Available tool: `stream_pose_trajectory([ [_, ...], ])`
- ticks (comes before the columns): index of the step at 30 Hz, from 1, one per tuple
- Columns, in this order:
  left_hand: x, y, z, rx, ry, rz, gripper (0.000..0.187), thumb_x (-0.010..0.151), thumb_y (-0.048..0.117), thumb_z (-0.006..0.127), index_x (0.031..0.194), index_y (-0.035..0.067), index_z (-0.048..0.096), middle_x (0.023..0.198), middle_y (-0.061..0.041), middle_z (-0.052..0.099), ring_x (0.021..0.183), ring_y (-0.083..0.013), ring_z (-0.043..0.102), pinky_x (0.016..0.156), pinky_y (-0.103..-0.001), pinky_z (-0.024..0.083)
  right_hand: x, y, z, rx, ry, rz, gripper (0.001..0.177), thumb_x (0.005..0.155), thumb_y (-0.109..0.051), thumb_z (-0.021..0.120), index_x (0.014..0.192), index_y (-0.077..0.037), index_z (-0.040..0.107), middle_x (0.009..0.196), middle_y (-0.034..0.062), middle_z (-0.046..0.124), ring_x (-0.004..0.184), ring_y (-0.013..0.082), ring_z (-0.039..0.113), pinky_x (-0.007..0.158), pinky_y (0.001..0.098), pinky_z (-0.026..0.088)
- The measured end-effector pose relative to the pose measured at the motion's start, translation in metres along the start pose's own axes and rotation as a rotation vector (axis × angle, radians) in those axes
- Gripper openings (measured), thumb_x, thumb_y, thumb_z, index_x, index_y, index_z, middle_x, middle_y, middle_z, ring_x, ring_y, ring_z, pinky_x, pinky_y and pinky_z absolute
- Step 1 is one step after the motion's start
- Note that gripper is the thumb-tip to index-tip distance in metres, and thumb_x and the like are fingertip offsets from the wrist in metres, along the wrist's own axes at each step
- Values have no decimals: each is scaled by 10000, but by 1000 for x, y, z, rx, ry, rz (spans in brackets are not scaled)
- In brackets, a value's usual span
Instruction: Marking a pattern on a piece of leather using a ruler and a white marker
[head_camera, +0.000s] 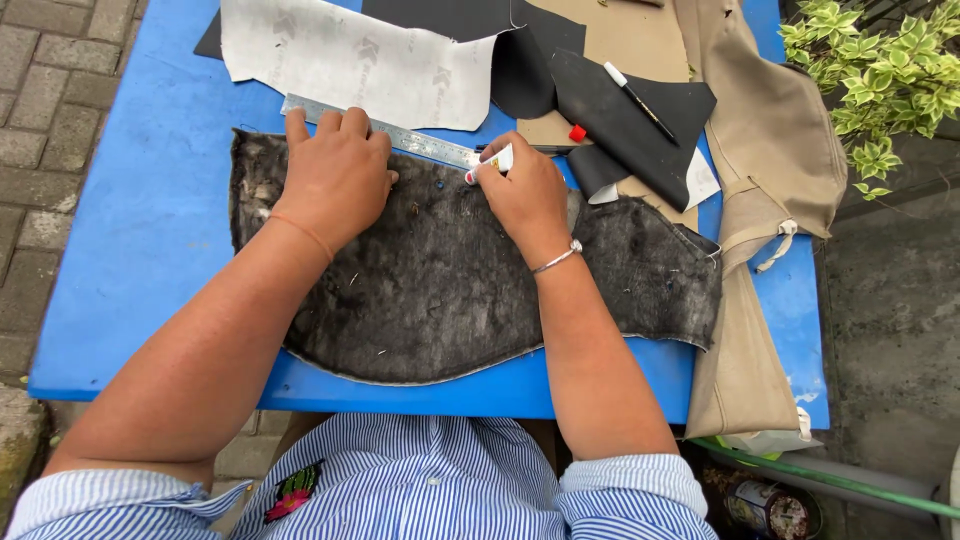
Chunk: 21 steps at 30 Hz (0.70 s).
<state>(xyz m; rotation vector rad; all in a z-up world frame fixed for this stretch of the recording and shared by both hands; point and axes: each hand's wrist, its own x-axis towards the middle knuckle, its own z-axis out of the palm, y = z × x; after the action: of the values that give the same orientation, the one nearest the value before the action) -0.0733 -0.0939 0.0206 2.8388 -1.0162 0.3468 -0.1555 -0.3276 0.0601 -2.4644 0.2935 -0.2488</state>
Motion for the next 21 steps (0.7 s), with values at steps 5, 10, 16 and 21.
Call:
stream_pose_trajectory([
  [5, -1, 16, -13, -175, -65, 104, 331, 967, 293, 726, 1230, 91, 725, 1240, -136, 609, 1307, -401, 519, 1120, -672, 225, -3, 6, -2, 48, -30, -85, 211, 855, -317, 665, 1050, -234, 663, 930, 173, 717, 972, 447, 694, 861, 533, 527],
  [10, -4, 27, 0, -223, -41, 166, 324, 919, 370, 734, 1141, 133, 735, 1205, -67, 615, 1291, -324, 509, 1142, -642, 251, -1, 2, 10, 149, 31, -233, 147, 922, -275, 670, 1063, -232, 673, 885, 130, 706, 851, 363, 717, 788, 486, 565],
  [16, -6, 26, -4, -236, 12, 188, 247, 953, 307, 741, 1100, 109, 758, 1149, -78, 648, 1239, -316, 551, 1121, -641, 269, -1, 1, 14, 199, 16, -264, 124, 966, -264, 645, 1058, -184, 671, 903, 132, 733, 861, 383, 725, 777, 482, 562],
  [21, -6, 23, -1, -212, -19, 179, 286, 961, 366, 718, 1142, 149, 757, 1163, -75, 664, 1226, -311, 571, 1130, -658, 242, -2, 2, 5, 188, 77, -260, 93, 943, -221, 660, 997, -146, 672, 809, 161, 678, 756, 404, 687, 710, 472, 526],
])
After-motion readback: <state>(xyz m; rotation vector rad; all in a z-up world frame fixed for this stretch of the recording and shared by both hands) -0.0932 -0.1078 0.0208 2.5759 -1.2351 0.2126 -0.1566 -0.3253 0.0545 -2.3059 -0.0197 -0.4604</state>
